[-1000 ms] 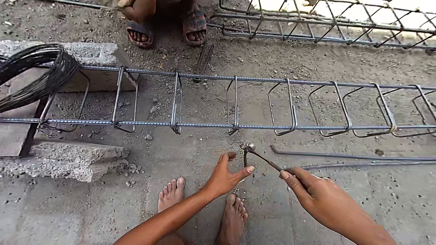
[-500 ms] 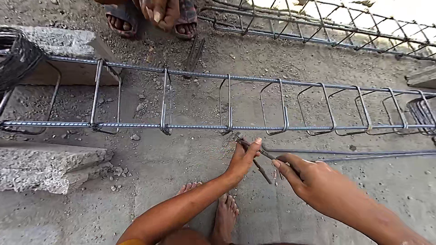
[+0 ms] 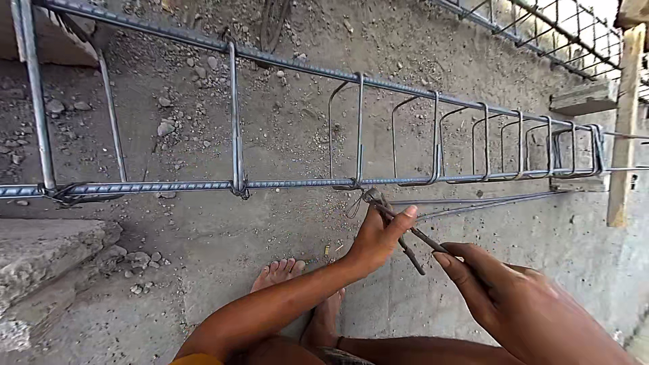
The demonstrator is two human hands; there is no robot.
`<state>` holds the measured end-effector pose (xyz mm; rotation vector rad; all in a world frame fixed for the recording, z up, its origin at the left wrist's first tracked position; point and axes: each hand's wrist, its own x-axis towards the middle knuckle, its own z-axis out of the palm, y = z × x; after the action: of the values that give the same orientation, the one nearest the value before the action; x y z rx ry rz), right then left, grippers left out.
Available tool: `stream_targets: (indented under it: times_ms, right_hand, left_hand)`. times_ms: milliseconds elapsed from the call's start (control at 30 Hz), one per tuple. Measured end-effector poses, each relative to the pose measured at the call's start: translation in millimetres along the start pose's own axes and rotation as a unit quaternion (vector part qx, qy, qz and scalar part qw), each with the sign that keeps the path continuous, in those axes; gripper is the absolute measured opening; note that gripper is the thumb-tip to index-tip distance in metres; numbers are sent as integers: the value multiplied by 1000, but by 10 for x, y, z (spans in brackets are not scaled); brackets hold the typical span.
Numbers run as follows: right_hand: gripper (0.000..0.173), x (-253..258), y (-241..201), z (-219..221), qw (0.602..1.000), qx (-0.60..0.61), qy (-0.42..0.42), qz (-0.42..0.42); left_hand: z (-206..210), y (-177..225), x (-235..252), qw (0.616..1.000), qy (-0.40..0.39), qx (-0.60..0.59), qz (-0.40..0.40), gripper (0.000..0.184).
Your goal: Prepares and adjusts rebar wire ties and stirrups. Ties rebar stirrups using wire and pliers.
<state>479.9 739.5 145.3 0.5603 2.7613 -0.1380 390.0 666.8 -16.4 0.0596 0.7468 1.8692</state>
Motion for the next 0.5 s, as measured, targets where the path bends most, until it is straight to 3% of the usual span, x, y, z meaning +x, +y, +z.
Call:
stream_targets:
  times_ms: [500]
  right_hand:
    - [45, -20, -118, 43, 999, -29, 22, -1]
  left_hand:
    - [45, -44, -15, 996, -29, -88, 8, 8]
